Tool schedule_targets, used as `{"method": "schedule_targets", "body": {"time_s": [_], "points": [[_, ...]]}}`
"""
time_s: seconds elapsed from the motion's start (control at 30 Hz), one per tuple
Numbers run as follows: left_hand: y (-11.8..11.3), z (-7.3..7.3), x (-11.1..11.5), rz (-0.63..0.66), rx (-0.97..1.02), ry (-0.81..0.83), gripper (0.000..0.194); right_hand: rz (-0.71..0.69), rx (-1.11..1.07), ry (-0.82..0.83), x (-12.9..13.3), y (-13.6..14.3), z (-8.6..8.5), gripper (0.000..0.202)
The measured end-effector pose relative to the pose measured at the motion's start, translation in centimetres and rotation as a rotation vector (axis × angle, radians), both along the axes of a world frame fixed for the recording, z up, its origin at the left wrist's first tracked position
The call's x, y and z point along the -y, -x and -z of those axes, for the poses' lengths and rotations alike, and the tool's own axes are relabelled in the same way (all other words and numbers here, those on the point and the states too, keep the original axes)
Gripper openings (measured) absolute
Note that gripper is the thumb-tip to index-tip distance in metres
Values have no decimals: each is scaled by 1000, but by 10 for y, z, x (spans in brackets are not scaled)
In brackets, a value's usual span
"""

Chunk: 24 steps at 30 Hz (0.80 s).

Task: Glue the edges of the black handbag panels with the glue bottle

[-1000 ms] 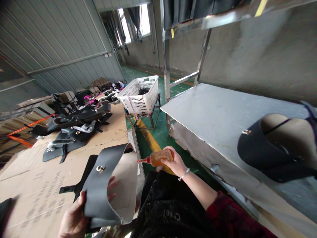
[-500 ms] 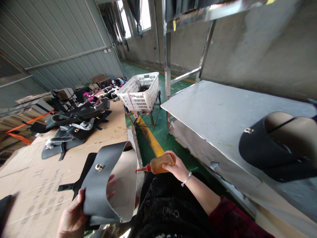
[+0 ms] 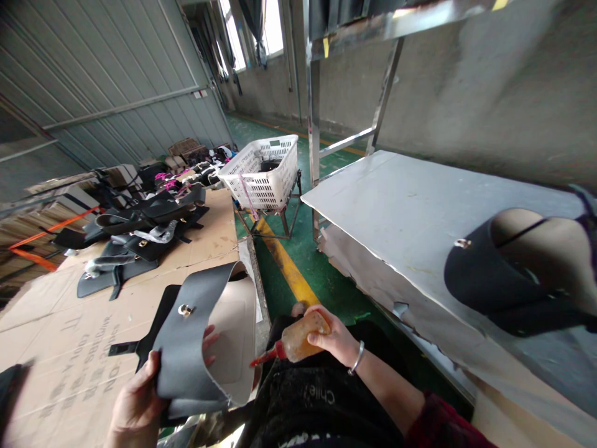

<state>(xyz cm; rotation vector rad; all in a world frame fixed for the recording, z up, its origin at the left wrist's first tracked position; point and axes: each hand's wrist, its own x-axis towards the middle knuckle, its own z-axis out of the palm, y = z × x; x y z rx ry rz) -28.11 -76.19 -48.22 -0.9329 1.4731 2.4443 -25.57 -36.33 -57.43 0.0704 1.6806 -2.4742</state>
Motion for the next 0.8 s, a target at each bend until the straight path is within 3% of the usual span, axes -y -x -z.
{"method": "schedule_targets", "body": {"time_s": [0.13, 0.27, 0.43, 0.53, 0.67, 0.8], "points": [[1, 0, -3, -26, 10, 15, 59, -35, 18, 55, 5, -10, 4, 56], [3, -16, -14, 26, 25, 10, 54, -24, 41, 78, 5, -15, 10, 56], [4, -34, -23, 73, 71, 31, 55, 227, 81, 4, -2, -6, 12, 55], [2, -29, -21, 96, 32, 15, 57, 321, 100, 79, -3, 7, 5, 57], [-2, -18, -19, 86, -5, 24, 59, 328, 103, 187, 4, 27, -4, 58], [-2, -21, -21, 92, 5, 52, 58, 371, 96, 168, 12, 45, -1, 61]]}}
